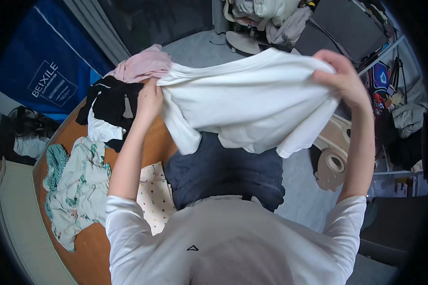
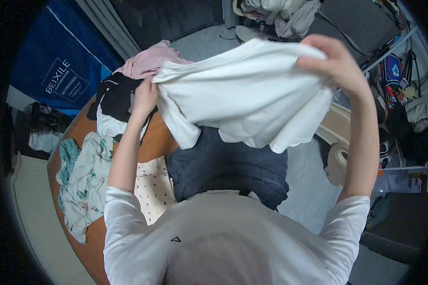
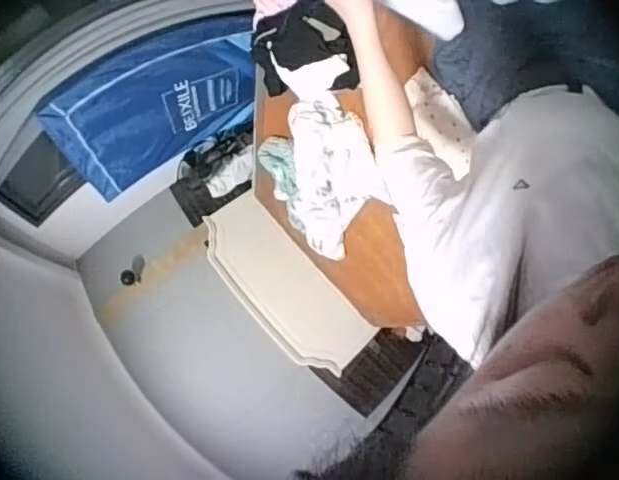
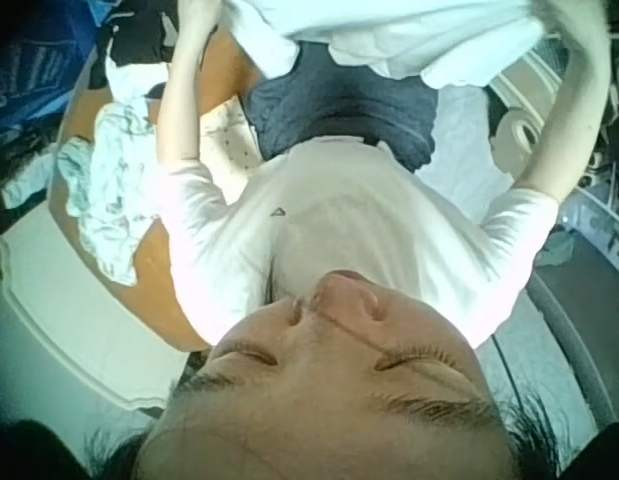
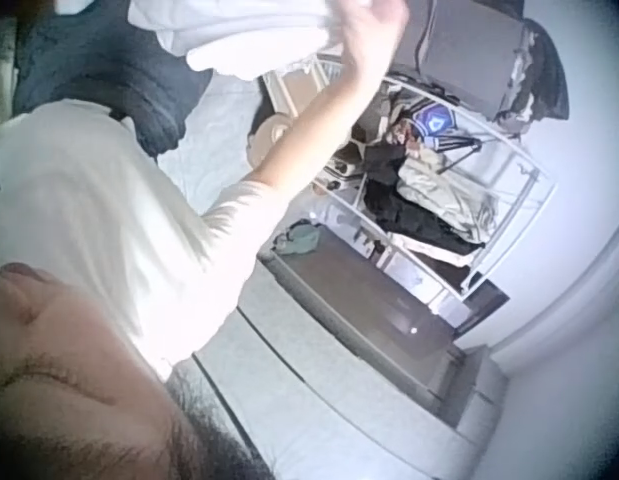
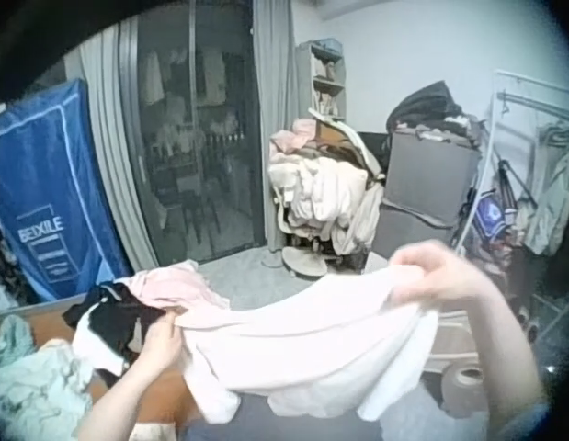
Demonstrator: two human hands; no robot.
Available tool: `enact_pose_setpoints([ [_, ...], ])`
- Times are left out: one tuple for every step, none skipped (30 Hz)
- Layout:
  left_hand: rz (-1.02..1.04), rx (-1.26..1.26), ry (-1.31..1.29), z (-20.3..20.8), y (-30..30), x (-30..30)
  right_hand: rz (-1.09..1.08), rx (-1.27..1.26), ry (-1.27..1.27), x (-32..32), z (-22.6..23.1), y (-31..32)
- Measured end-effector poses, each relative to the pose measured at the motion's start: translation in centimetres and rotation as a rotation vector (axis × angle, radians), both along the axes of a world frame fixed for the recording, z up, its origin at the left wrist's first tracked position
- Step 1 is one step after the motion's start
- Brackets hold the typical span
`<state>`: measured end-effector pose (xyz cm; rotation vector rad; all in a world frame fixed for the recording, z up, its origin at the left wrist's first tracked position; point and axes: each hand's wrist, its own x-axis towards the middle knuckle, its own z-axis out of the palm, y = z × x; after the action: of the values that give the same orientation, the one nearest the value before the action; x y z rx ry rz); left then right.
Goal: Folding various laundry items including shirts and pants on a bed.
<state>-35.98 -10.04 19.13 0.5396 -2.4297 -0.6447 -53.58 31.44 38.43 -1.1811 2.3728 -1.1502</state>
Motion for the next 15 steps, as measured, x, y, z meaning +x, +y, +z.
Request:
enact_pose_setpoints([
  [0.006, 0.054, -0.248, -0.9, -1.1, -0.7, 0.106, 0.095, -0.062, -0.9, -1.0, -0.6],
  [0.008, 0.052, -0.248, -0.9, -1.7, -1.7, 0.202, 0.281, -0.057, -2.2, -2.0, -1.2],
  [0.0, 0.127, -0.225, -0.6, -2.2, -2.9, 0.198, 0.28, -0.054, -3.2, -3.3, -1.6],
  [-0.014, 0.201, -0.197, 0.1, -2.5, -4.4, 0.058, 0.518, 0.187, -4.3, -4.3, -1.8],
  [0.003, 0.178, 0.039, 1.5, -3.3, -5.6, -0.074, 0.742, 0.437, -4.7, -4.2, -2.8],
  [0.019, 0.152, 0.275, 2.9, -4.0, -6.2, -0.213, 0.515, 0.509, -5.0, -3.4, -2.9],
  [-0.09, 0.135, 0.539, 6.2, -1.1, -7.3, -0.384, 0.309, 0.555, -5.7, -3.1, -1.7],
  [-0.016, 0.094, 0.672, 9.2, 1.5, -7.6, -0.524, -0.052, 0.79, -6.7, -3.2, 0.6],
  [0.014, -0.074, 0.812, 11.8, 3.5, -6.4, -0.589, -0.487, 0.596, -5.8, -2.9, 1.2],
  [-0.003, -0.294, 0.938, 12.5, 3.5, -5.2, -0.612, -0.636, 0.72, -4.1, -2.8, 0.8],
  [-0.035, -0.512, 1.064, 12.9, 3.7, -4.7, -0.646, -0.785, 0.852, -2.8, -2.7, 0.9],
  [-0.15, -0.397, 0.726, 12.0, 4.7, -3.9, -0.633, -0.523, 0.899, -4.8, -5.8, 3.3],
  [-0.219, -0.496, 0.309, 10.8, 3.5, -3.6, -0.484, -0.128, 0.81, -4.1, -6.4, 2.3],
  [-0.359, -0.544, 0.333, 9.6, 1.3, -3.2, -0.302, 0.108, 0.658, -4.6, -6.8, 2.6],
  [-0.505, -0.592, 0.36, 9.1, -1.1, -2.6, -0.125, 0.337, 0.501, -5.2, -6.9, 3.5],
])
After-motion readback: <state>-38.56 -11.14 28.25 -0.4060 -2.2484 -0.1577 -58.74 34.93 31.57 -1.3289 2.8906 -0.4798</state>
